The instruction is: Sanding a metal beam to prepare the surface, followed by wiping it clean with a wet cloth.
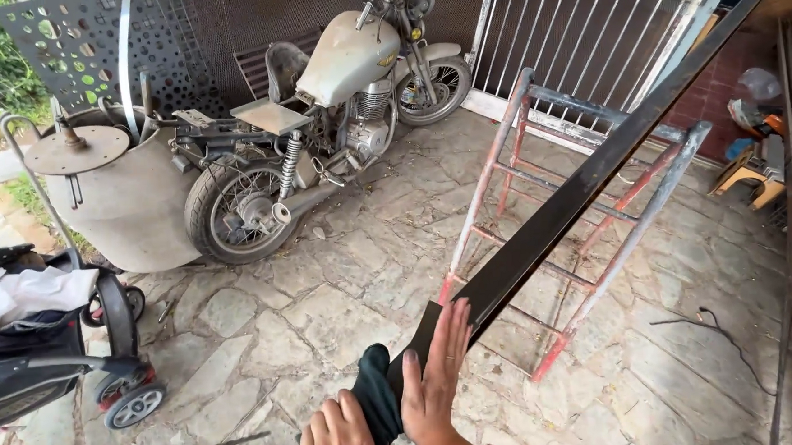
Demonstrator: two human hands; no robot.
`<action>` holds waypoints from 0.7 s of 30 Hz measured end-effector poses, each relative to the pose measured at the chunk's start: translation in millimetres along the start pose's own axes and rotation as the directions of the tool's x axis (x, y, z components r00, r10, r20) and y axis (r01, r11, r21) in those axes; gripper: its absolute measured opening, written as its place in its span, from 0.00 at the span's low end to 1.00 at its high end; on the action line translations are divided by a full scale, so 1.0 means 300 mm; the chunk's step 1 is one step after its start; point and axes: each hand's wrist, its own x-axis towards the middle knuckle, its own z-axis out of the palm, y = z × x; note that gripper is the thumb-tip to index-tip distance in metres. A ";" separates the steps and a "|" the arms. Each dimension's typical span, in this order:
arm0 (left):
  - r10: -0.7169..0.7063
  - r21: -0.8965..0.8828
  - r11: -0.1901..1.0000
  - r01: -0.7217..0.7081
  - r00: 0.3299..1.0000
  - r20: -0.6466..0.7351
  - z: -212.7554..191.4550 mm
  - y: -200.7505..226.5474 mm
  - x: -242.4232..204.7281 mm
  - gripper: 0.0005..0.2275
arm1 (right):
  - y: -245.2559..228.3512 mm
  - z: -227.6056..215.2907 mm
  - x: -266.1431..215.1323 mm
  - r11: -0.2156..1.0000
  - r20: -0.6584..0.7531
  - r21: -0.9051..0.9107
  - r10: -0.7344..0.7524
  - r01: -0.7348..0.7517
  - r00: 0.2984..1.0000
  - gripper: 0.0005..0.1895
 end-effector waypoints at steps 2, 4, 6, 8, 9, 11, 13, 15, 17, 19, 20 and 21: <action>-0.036 0.000 0.999 0.036 0.997 -0.066 0.001 0.003 -0.004 0.11 | -0.008 -0.004 0.000 0.998 0.013 0.037 0.049 -0.050 0.999 0.40; -0.005 0.002 1.000 0.005 1.000 -0.009 0.014 -0.006 -0.019 0.21 | -0.013 -0.003 0.005 0.997 0.001 0.055 0.060 -0.060 0.998 0.39; 0.019 0.002 1.000 -0.019 0.999 0.042 0.025 -0.012 -0.029 0.30 | -0.024 -0.004 0.016 0.995 -0.009 0.075 0.061 -0.061 0.998 0.39; 0.036 0.019 0.999 -0.038 0.995 0.095 0.033 -0.014 -0.034 0.36 | -0.038 -0.008 0.033 0.990 -0.009 0.061 0.127 -0.126 0.992 0.39; 0.035 0.020 0.999 -0.037 0.995 0.094 0.025 -0.014 -0.030 0.36 | -0.010 0.000 0.053 0.990 -0.008 0.062 0.126 -0.125 0.992 0.39; 0.009 0.017 1.000 -0.010 0.999 0.039 0.011 -0.012 -0.020 0.30 | 0.050 0.014 0.096 0.984 -0.105 0.038 0.176 -0.173 0.979 0.41; -0.006 0.013 1.000 0.005 0.997 0.074 -0.027 -0.006 -0.001 0.27 | 0.141 -0.007 0.202 0.924 -0.151 0.273 0.314 -0.266 0.937 0.43; -0.018 0.008 1.000 0.017 0.993 0.119 -0.042 -0.008 -0.007 0.24 | 0.199 -0.016 0.236 0.804 -0.156 0.492 0.459 -0.334 0.875 0.46; -0.005 -0.004 1.000 0.006 0.995 0.096 -0.025 -0.013 -0.010 0.28 | 0.222 -0.004 0.228 0.673 -0.132 0.566 0.645 -0.476 0.753 0.46; -0.033 0.005 0.999 0.034 0.993 -0.114 -0.008 0.001 0.028 0.08 | 0.129 0.017 0.152 0.641 -0.100 0.604 0.651 -0.474 0.753 0.45; -0.056 0.009 0.998 0.062 0.950 -0.308 -0.002 0.005 0.041 0.18 | 0.083 0.027 0.107 0.605 -0.063 0.635 0.661 -0.481 0.748 0.45; -0.051 0.009 0.998 0.057 0.949 -0.312 0.023 0.001 0.037 0.18 | 0.112 0.010 0.175 0.604 -0.068 0.638 0.662 -0.477 0.747 0.45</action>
